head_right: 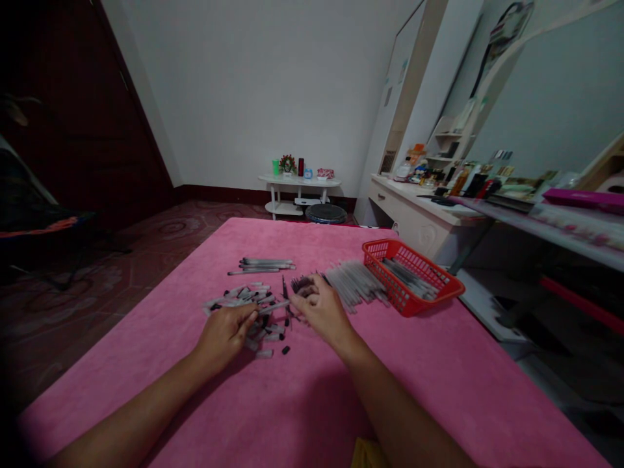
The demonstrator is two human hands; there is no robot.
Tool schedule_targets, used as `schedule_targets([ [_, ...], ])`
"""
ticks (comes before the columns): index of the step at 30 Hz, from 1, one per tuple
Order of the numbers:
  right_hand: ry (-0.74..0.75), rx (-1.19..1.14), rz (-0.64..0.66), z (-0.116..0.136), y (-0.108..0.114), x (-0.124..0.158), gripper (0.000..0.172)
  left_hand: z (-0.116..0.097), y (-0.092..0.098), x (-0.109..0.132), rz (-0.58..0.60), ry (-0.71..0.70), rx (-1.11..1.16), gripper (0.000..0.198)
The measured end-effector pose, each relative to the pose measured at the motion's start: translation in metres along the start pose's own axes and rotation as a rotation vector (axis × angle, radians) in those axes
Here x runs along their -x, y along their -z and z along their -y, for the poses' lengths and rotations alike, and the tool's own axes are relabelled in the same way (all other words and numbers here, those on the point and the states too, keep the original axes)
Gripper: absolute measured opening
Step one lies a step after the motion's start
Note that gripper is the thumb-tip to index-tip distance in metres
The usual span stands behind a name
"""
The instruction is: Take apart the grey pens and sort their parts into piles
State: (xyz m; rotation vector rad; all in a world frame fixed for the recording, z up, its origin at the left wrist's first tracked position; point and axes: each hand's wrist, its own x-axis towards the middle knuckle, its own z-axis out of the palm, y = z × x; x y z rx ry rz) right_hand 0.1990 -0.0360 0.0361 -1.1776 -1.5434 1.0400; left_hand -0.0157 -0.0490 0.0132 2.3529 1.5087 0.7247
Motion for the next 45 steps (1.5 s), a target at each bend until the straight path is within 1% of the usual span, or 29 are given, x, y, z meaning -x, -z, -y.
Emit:
schedule_targets([
  [2, -0.054, 0.022, 0.033, -0.002, 0.001, 0.000, 0.025, 0.000, 0.000, 0.000, -0.004, -0.022, -0.020, 0.034],
  [5, -0.033, 0.111, 0.069, -0.003, 0.004, -0.001, 0.030, 0.000, 0.000, 0.001, 0.004, -0.036, -0.031, 0.032],
  [6, -0.026, 0.108, 0.072, -0.003, 0.004, -0.001, 0.026, 0.000, 0.000, 0.001, 0.007, -0.035, -0.035, 0.033],
  [8, -0.041, 0.058, 0.074, -0.003, 0.003, -0.001, 0.014, 0.000, 0.000, 0.001, 0.012, -0.032, -0.037, 0.034],
  [11, -0.102, -0.006, 0.079, -0.003, 0.000, 0.000, 0.024, 0.000, 0.000, 0.001, 0.013, -0.028, -0.041, 0.035],
  [14, -0.120, 0.005, 0.095, -0.004, 0.000, 0.000, 0.019, 0.000, 0.000, 0.001, 0.021, -0.035, -0.052, 0.032],
  [16, -0.089, 0.006, 0.055, -0.004, 0.002, -0.002, 0.014, 0.000, 0.000, 0.001, 0.027, -0.034, -0.053, 0.032],
  [17, -0.069, 0.002, 0.010, -0.004, 0.003, -0.003, 0.013, 0.000, 0.000, 0.001, 0.025, -0.030, -0.049, 0.032],
  [19, -0.042, -0.009, -0.084, -0.004, 0.006, -0.006, 0.017, 0.001, 0.001, 0.001, 0.010, -0.016, -0.027, 0.033],
  [20, -0.030, -0.003, -0.111, -0.005, 0.007, -0.007, 0.018, 0.002, 0.001, 0.001, -0.008, -0.007, -0.002, 0.033],
  [21, -0.021, 0.011, -0.117, -0.007, 0.007, -0.008, 0.019, 0.002, 0.000, 0.000, -0.031, 0.000, 0.038, 0.033],
  [23, 0.004, 0.064, -0.074, -0.013, 0.004, -0.007, 0.019, 0.003, 0.000, -0.001, -0.102, 0.024, 0.161, 0.031],
  [25, 0.034, 0.136, -0.008, -0.021, -0.003, -0.004, 0.018, 0.001, -0.002, -0.002, -0.166, 0.056, 0.361, 0.029],
  [26, 0.041, 0.163, 0.022, -0.026, -0.008, -0.002, 0.018, 0.000, -0.003, -0.003, -0.181, 0.078, 0.496, 0.028],
  [28, 0.043, 0.185, 0.069, -0.033, -0.017, 0.003, 0.017, -0.004, -0.004, -0.004, -0.178, 0.148, 0.825, 0.022],
  [30, 0.032, 0.172, 0.102, -0.036, -0.024, 0.007, 0.022, -0.007, -0.005, -0.005, -0.158, 0.231, 1.134, 0.020],
  [32, 0.027, 0.152, 0.123, -0.033, -0.029, 0.010, 0.022, -0.009, -0.006, -0.006, -0.154, 0.285, 1.329, 0.023],
  [33, 0.027, 0.142, 0.132, -0.030, -0.030, 0.011, 0.018, -0.010, -0.006, -0.006, -0.157, 0.295, 1.386, 0.025],
  [34, 0.022, 0.125, 0.147, -0.026, -0.031, 0.012, 0.019, -0.010, -0.007, -0.006, -0.160, 0.297, 1.427, 0.027],
  [37, -0.054, 0.024, 0.212, -0.014, -0.035, 0.014, 0.042, -0.009, -0.010, -0.006, -0.144, 0.302, 1.513, 0.031],
  [40, -0.172, -0.076, 0.277, -0.007, -0.037, 0.016, 0.054, -0.011, -0.012, -0.004, -0.115, 0.304, 1.544, 0.035],
  [42, -0.233, -0.123, 0.303, -0.006, -0.038, 0.017, 0.055, -0.013, -0.011, -0.003, -0.099, 0.307, 1.537, 0.034],
  [45, -0.330, -0.274, 0.349, -0.003, -0.037, 0.019, 0.050, -0.016, -0.008, -0.003, -0.063, 0.302, 1.556, 0.029],
])
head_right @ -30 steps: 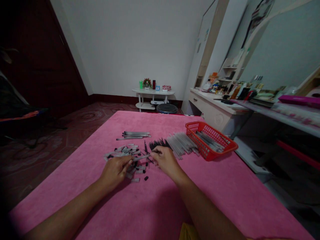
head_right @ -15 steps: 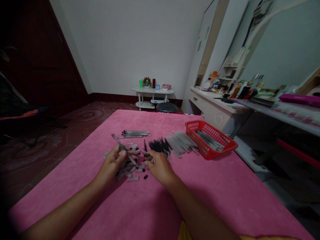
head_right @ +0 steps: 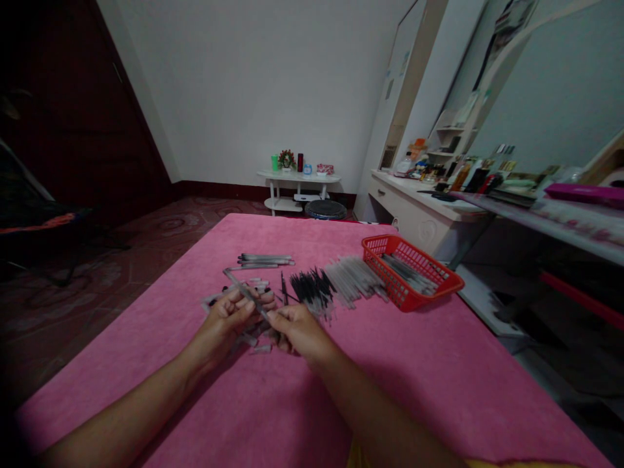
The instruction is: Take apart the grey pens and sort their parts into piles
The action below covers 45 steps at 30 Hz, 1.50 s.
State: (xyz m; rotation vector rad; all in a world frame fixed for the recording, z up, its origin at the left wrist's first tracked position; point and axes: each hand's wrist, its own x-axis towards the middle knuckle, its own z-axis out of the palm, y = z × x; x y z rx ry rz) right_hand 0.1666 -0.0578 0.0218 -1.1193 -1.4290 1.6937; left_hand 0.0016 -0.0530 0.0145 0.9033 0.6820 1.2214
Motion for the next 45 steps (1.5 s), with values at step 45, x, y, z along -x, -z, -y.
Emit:
schedule_targets([
  [45, 0.345, 0.131, -0.358, 0.008, 0.016, -0.003, 0.015, -0.004, 0.016, -0.006, -0.038, -0.404, -1.064, 0.022],
])
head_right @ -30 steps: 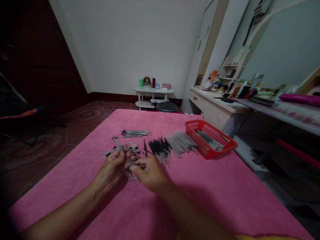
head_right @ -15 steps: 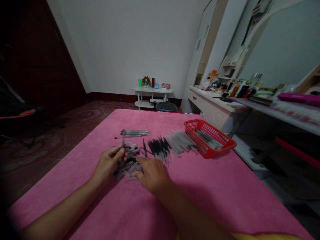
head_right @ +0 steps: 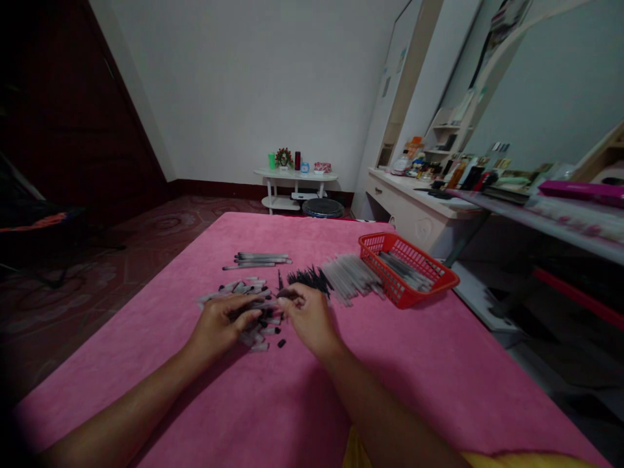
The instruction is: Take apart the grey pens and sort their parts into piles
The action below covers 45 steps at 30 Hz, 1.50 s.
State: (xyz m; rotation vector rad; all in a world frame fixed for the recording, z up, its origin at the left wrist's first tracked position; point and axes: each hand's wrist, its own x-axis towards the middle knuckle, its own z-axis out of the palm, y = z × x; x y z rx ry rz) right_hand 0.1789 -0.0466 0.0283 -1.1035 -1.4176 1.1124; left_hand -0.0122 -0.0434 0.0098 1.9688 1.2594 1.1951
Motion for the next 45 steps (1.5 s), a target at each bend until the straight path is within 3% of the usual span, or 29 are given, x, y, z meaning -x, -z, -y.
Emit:
schedule_targets([
  [3, -0.079, -0.103, -0.035, -0.002, 0.005, -0.002, 0.021, -0.013, 0.009, -0.007, -0.101, 0.132, 0.223, 0.020],
  [5, -0.125, -0.173, 0.009, -0.003, 0.006, -0.002, 0.026, -0.024, 0.018, -0.011, -0.151, 0.199, 0.351, 0.018],
  [10, -0.219, -0.177, 0.302, 0.000, -0.006, 0.006, 0.034, -0.042, 0.033, -0.014, -0.081, 0.185, 0.518, 0.018],
  [14, -0.289, -0.094, 0.462, 0.002, -0.012, 0.012, 0.033, -0.039, 0.042, -0.017, -0.244, 0.157, 0.545, 0.018],
  [17, -0.303, 0.042, 0.430, 0.001, -0.003, 0.009, 0.021, -0.030, 0.058, -0.025, -0.503, 0.127, 0.679, 0.017],
  [19, -0.202, 0.226, 0.358, 0.000, 0.008, 0.004, 0.013, -0.024, 0.071, -0.031, -0.658, 0.113, 0.808, 0.019],
  [22, -0.015, 0.534, 0.212, -0.002, 0.026, -0.006, 0.013, -0.017, 0.086, -0.038, -0.754, 0.125, 0.900, 0.020],
  [25, 0.002, 0.681, 0.074, -0.004, 0.037, -0.013, 0.015, -0.009, 0.085, -0.039, -0.728, 0.197, 0.963, 0.016],
  [28, -0.005, 0.733, -0.020, -0.008, 0.038, -0.015, 0.014, -0.003, 0.069, -0.035, -0.630, 0.310, 0.999, 0.017],
  [34, -0.009, 0.865, -0.060, -0.011, 0.032, -0.012, 0.010, -0.002, 0.032, -0.023, -0.381, 0.484, 0.987, 0.018],
  [37, 0.063, 0.904, -0.079, -0.004, 0.030, -0.009, 0.011, -0.004, 0.021, -0.018, -0.294, 0.527, 0.987, 0.020],
  [41, 0.199, 0.739, -0.009, 0.007, 0.021, -0.003, 0.017, -0.006, 0.010, -0.012, -0.241, 0.568, 0.978, 0.021],
  [45, 0.212, 0.599, 0.124, 0.012, 0.008, 0.004, 0.018, -0.007, 0.002, -0.006, -0.196, 0.593, 0.960, 0.023],
])
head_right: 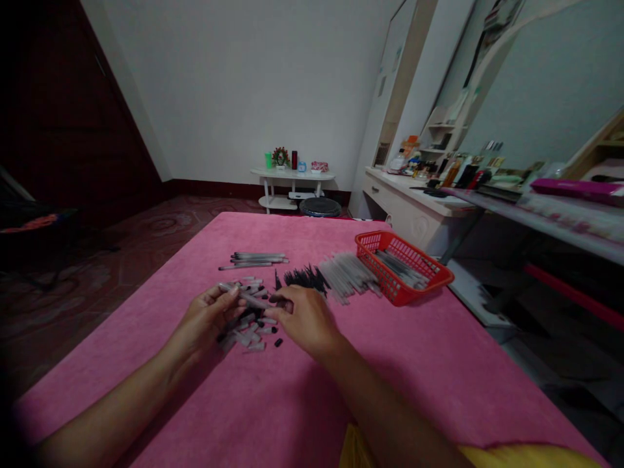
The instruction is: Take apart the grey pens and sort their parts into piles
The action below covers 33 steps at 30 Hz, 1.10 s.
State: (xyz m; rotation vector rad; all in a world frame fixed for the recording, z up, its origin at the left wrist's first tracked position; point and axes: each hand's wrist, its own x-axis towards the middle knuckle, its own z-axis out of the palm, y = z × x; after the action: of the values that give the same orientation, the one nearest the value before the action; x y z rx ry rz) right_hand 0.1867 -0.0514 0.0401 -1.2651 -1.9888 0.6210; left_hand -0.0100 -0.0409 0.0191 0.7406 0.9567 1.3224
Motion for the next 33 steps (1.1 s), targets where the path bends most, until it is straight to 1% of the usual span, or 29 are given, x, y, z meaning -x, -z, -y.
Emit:
schedule_targets([
  [3, 0.015, 0.038, 0.019, 0.004, -0.006, 0.003, 0.019, 0.004, 0.000, 0.003, 0.018, 0.008, -0.036, 0.024],
  [5, 0.021, 0.058, 0.032, 0.004, -0.007, 0.004, 0.017, 0.006, 0.000, 0.005, 0.038, -0.010, -0.062, 0.027],
  [7, 0.020, 0.073, 0.054, 0.002, -0.005, 0.004, 0.015, 0.008, -0.001, 0.005, 0.057, -0.031, -0.076, 0.033],
  [9, 0.014, 0.097, 0.057, -0.003, 0.002, 0.001, 0.014, 0.009, -0.001, 0.005, 0.056, -0.052, -0.074, 0.041],
  [11, -0.006, 0.135, 0.006, -0.012, 0.014, -0.004, 0.015, 0.009, 0.000, 0.005, 0.054, -0.066, -0.069, 0.047],
  [13, -0.063, 0.203, -0.092, -0.024, 0.031, -0.010, 0.016, 0.010, 0.000, 0.004, 0.063, -0.066, -0.070, 0.049],
  [15, -0.171, 0.339, -0.185, -0.037, 0.048, -0.014, 0.016, 0.010, 0.001, 0.004, 0.074, -0.058, -0.079, 0.050],
  [17, -0.248, 0.479, -0.260, -0.050, 0.064, -0.016, 0.016, 0.011, 0.001, 0.004, 0.081, -0.057, -0.086, 0.051],
  [20, -0.361, 0.655, -0.322, -0.062, 0.077, -0.014, 0.019, 0.012, 0.002, 0.005, 0.093, -0.067, -0.104, 0.050],
  [24, -0.472, 0.821, -0.325, -0.066, 0.076, -0.011, 0.023, 0.012, 0.001, 0.007, 0.113, -0.058, -0.142, 0.045],
  [28, -0.509, 0.909, -0.303, -0.066, 0.070, -0.011, 0.025, 0.014, -0.002, 0.009, 0.121, -0.058, -0.174, 0.041],
  [33, -0.571, 0.972, -0.232, -0.065, 0.068, -0.010, 0.026, 0.017, -0.008, 0.016, 0.180, -0.113, -0.272, 0.038],
])
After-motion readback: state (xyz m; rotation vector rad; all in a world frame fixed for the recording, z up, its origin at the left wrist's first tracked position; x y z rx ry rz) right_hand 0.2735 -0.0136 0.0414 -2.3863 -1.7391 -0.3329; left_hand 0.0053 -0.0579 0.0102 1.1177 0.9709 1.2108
